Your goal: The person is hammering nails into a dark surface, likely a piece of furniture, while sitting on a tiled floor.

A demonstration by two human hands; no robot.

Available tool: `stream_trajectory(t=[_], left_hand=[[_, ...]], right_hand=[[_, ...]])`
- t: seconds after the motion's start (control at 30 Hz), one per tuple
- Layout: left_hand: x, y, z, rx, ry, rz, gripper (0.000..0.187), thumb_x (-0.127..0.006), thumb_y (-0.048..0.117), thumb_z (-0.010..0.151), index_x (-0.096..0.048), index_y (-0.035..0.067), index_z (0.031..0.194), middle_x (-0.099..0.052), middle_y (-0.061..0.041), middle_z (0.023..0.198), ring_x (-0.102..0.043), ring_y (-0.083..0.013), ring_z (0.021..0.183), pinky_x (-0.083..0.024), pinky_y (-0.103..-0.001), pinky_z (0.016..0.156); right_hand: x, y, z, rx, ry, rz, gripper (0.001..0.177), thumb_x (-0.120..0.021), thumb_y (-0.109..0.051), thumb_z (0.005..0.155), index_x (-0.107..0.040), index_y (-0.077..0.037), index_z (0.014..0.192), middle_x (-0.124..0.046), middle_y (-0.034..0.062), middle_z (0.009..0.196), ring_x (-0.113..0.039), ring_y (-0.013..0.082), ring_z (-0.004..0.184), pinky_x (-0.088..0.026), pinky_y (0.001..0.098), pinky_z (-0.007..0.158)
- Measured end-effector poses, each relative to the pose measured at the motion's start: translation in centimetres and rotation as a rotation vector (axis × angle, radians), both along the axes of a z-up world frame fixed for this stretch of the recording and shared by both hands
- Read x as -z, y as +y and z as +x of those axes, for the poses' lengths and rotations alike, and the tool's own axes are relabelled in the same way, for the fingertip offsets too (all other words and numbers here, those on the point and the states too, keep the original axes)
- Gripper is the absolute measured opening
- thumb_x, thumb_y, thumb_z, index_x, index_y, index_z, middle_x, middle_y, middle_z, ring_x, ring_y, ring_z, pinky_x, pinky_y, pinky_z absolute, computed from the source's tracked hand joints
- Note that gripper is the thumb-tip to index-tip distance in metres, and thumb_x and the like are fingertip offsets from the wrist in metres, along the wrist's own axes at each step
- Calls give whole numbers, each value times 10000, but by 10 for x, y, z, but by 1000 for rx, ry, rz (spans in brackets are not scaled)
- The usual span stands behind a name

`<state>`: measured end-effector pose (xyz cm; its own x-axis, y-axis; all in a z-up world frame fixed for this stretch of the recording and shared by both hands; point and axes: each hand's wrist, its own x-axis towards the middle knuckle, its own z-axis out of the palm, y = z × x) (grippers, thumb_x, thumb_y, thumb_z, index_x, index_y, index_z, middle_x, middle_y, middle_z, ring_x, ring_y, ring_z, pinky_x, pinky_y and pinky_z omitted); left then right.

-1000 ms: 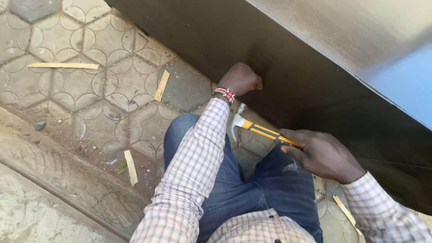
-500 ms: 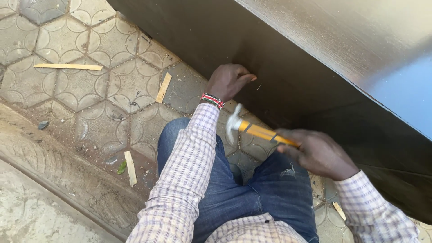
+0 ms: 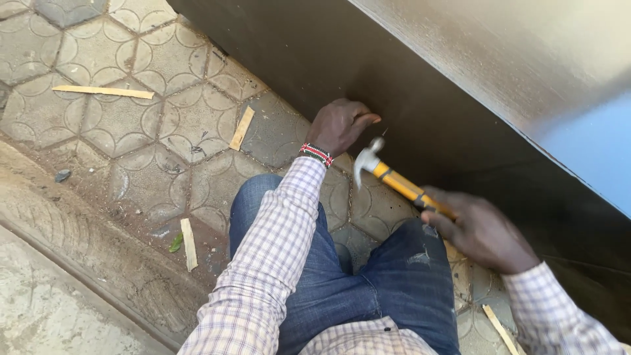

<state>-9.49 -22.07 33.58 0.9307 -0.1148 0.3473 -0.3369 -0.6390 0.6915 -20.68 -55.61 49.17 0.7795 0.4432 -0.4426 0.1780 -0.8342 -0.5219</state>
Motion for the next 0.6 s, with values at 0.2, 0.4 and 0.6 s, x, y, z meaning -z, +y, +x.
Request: stream_trajectory(t=[0.2,0.4,0.6], left_hand=[[-9,2,-1,14,44,14,430,-704,547,1139,-924,184,1069,-908,-21,1009,-789,-286,939,-582,-480,792],[-20,3,-6,5,117,-68,312,-767,510,1147,-899,238,1068,-843,-129,918,-830,-396,1023,-658,-523,937],[-16,3,0,-7,118,-41,278,-805,493,1141,-900,246,1056,-856,-103,907,-834,-366,1000,-665,-505,926]], right_hand=[[-17,14,4,44,229,-90,710,-790,-495,1010,-710,-285,1683,-731,-44,1748,-731,200,1594,-551,444,1322],[-18,34,-22,-16,-44,0,532,-935,-262,955,-901,-266,1486,-929,163,1339,-861,451,1275,-700,646,1059],[37,-10,-3,99,-49,12,475,-841,-350,1071,-875,-247,1534,-925,167,1218,-882,411,1131,-667,603,1014]])
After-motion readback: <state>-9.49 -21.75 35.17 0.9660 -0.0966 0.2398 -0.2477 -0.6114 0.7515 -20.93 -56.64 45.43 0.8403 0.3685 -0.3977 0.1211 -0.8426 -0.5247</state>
